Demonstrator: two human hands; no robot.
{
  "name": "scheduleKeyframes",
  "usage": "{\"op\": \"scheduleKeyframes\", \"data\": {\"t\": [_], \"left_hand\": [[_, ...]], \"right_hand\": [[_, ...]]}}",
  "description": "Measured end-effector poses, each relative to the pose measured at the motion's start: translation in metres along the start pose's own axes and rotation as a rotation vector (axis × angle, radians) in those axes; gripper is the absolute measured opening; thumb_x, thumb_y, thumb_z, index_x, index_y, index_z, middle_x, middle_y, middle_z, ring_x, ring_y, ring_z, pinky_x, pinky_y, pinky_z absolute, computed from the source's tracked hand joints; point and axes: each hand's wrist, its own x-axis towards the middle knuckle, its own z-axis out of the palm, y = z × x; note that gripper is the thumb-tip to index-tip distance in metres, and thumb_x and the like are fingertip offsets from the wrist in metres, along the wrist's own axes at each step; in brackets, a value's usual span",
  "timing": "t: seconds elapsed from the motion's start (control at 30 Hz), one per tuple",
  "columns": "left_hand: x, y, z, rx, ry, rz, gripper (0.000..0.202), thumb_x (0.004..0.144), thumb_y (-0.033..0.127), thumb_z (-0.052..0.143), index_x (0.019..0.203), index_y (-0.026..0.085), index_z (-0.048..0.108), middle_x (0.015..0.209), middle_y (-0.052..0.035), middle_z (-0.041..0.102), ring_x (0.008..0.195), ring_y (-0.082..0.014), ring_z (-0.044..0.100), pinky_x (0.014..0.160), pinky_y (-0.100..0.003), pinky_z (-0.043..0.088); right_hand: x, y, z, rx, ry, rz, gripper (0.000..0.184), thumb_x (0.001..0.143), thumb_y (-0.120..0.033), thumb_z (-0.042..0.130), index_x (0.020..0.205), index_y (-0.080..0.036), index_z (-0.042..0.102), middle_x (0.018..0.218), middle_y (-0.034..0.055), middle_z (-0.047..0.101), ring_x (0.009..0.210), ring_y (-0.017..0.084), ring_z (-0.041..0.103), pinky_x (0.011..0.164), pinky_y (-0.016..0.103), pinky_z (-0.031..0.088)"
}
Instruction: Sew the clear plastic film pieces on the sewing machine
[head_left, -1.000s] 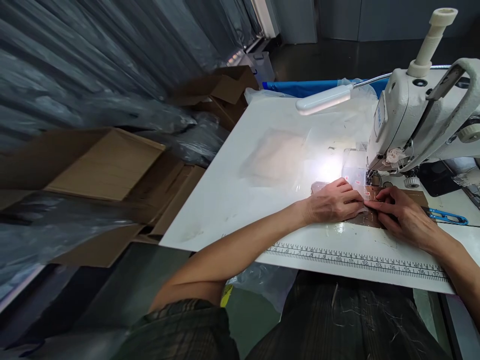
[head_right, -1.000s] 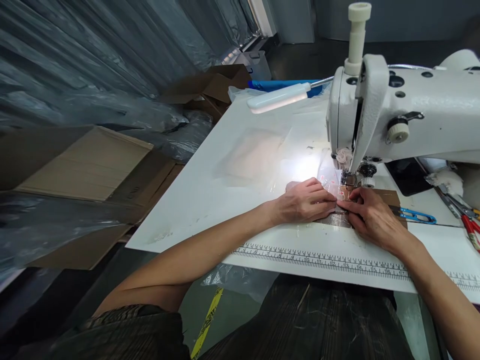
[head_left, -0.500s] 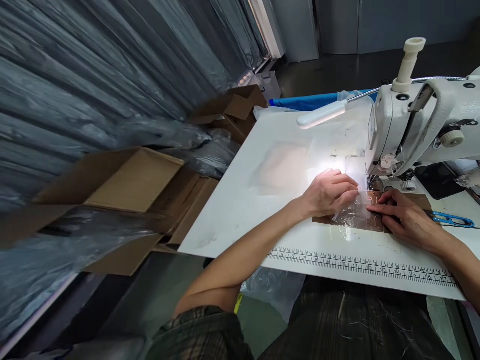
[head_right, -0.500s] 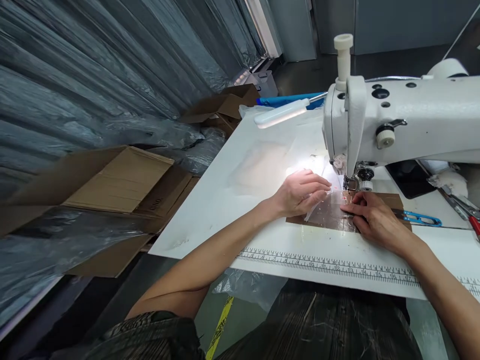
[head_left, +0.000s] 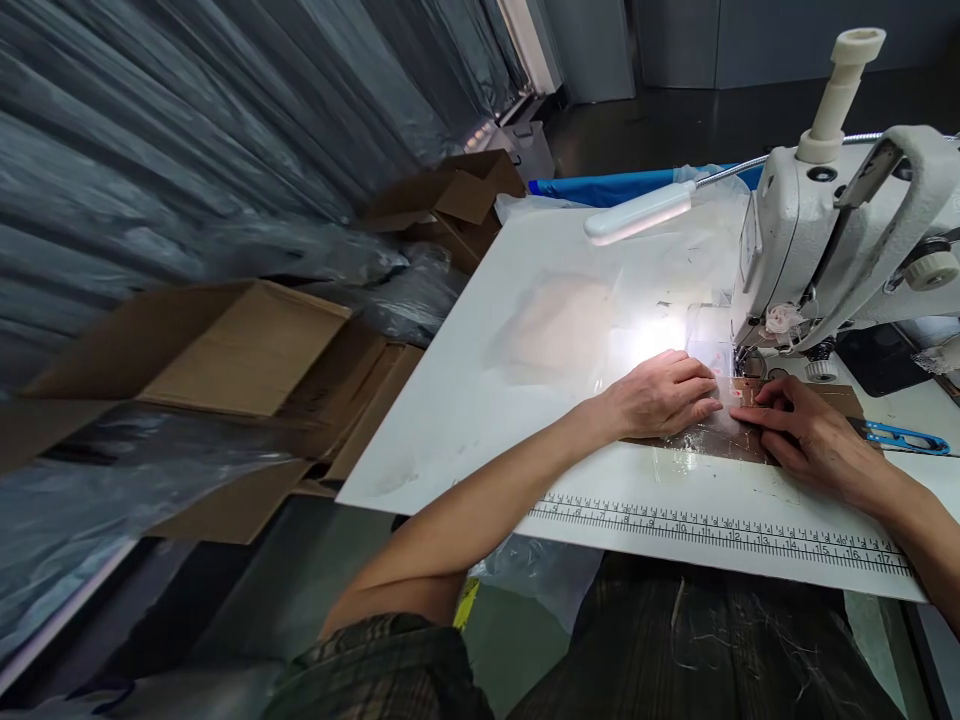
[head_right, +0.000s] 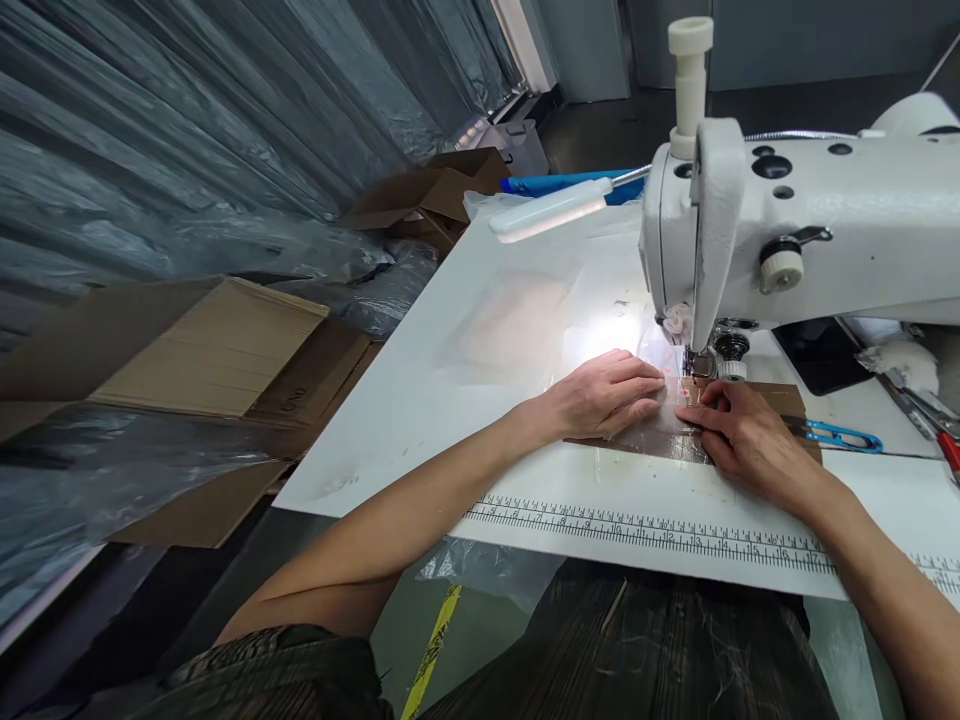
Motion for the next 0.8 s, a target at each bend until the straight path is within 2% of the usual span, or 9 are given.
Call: {"op": "scheduleKeyframes", "data": {"t": [0.27,0.4,0.5,0.67,0.8], "left_hand": [[0.001,0.002,-0.001,0.019,0.006,0.007,0.041,0.106,0.034,0.028,0.097,0.014,0.063,0.095,-0.0092,0.069,0.085,-0.0164,0.062,0.077,-0.033,0.052],[0.002,0.005,0.002,0.123,0.004,-0.008,0.044,0.106,0.04,0.026,0.108,0.013,0.061,0.094,-0.0092,0.066,0.08,-0.0175,0.058,0.072,-0.034,0.047],[0.004,0.011,0.003,0.22,-0.038,-0.044,0.044,0.106,0.041,0.025,0.11,0.015,0.061,0.097,-0.0092,0.064,0.079,-0.0179,0.055,0.072,-0.035,0.043],[0.01,0.018,-0.001,0.334,-0.122,-0.087,0.042,0.104,0.037,0.029,0.112,0.012,0.062,0.115,-0.014,0.063,0.085,-0.0202,0.055,0.073,-0.036,0.04],[0.018,0.005,-0.007,0.324,-0.205,-0.005,0.04,0.104,0.035,0.032,0.114,0.012,0.063,0.125,-0.0132,0.063,0.084,-0.0212,0.056,0.072,-0.037,0.037]], "right_hand": [[-0.002,0.0,0.004,-0.028,0.008,0.016,0.035,0.093,-0.02,0.046,0.114,-0.027,0.073,0.102,0.0105,0.059,0.09,0.021,0.061,0.081,0.038,0.057],[-0.004,0.0,0.007,-0.041,0.031,0.023,0.037,0.091,-0.017,0.045,0.114,-0.026,0.073,0.103,0.0113,0.058,0.092,0.022,0.061,0.082,0.038,0.057],[-0.005,0.0,0.008,-0.045,0.024,0.042,0.038,0.091,-0.018,0.045,0.115,-0.028,0.072,0.104,0.0107,0.058,0.094,0.022,0.061,0.084,0.039,0.056],[-0.004,0.0,0.007,-0.054,-0.001,0.045,0.038,0.092,-0.02,0.046,0.119,-0.029,0.07,0.105,0.0104,0.059,0.094,0.023,0.061,0.083,0.04,0.057],[-0.001,0.001,0.008,-0.095,0.004,0.083,0.038,0.093,-0.022,0.046,0.124,-0.03,0.067,0.106,0.01,0.058,0.091,0.023,0.061,0.081,0.04,0.058]]}}
